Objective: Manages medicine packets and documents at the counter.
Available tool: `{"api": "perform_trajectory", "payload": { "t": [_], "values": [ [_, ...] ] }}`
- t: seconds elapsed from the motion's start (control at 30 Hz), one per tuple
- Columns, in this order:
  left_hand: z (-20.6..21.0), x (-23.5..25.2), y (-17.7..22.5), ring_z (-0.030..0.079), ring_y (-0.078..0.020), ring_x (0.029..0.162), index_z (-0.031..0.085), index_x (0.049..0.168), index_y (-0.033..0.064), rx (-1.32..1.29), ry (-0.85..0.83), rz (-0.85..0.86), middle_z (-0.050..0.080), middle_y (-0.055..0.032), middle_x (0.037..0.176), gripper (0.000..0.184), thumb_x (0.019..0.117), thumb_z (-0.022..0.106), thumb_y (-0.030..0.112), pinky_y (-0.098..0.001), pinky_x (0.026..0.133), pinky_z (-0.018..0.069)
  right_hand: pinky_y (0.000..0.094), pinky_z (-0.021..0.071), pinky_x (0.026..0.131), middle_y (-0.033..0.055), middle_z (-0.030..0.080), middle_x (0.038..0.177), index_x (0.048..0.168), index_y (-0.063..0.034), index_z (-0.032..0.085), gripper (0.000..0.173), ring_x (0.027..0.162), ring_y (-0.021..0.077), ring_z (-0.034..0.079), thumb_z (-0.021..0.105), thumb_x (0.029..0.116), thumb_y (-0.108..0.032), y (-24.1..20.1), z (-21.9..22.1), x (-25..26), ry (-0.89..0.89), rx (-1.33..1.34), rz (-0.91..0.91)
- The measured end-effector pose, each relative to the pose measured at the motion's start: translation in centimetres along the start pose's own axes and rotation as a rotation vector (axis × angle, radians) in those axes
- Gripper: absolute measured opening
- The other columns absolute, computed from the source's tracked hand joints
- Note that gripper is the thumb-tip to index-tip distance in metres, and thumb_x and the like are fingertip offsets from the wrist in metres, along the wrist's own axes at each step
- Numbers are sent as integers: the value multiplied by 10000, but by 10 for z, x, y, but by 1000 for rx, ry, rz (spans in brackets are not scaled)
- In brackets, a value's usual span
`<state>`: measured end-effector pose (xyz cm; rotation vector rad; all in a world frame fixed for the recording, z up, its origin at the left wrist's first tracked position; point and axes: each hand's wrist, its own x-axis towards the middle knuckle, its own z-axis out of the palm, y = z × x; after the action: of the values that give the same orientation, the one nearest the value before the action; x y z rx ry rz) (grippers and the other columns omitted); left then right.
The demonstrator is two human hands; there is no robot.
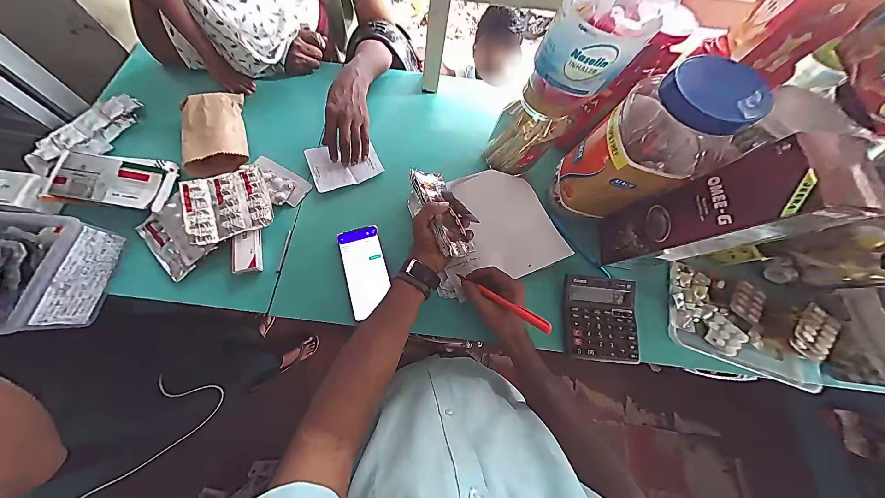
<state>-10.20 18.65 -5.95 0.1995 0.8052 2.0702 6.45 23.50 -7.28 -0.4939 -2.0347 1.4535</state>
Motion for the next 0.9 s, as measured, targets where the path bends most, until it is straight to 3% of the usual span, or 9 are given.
{"api": "perform_trajectory", "payload": {
  "t": [0.17,0.47,0.6,0.9],
  "values": [
    [-10,-4,-14,676,-162,756,656,1129,230,7,17,40,690,-32,947,393,918,534,539,-355,635,581,171,519,563,-32,685,721,860,-30,709,37,618,-6,616,686,859,-59,-1,-4,4,-4,10,6],
    [-1,-11,-20,659,-119,742,646,1089,247,-18,5,127,674,12,930,280,913,540,436,-314,636,571,158,510,546,-36,679,710,859,-29,698,54,606,-26,606,675,872,-76,3,0,0,3,-42,-27],
    [-5,-10,-19,662,-119,793,637,1108,272,-59,-48,134,672,17,1024,289,935,521,473,-314,651,575,143,513,558,-27,684,709,850,-17,715,67,612,-35,605,681,873,-71,3,0,1,1,-70,-66],
    [-3,-3,-19,667,-139,718,631,1055,214,-167,-3,151,687,-13,942,272,876,555,404,-322,604,575,147,521,561,-33,690,722,868,-15,714,80,618,-38,612,683,874,-89,2,2,1,-13,-78,-68]
  ]
}}
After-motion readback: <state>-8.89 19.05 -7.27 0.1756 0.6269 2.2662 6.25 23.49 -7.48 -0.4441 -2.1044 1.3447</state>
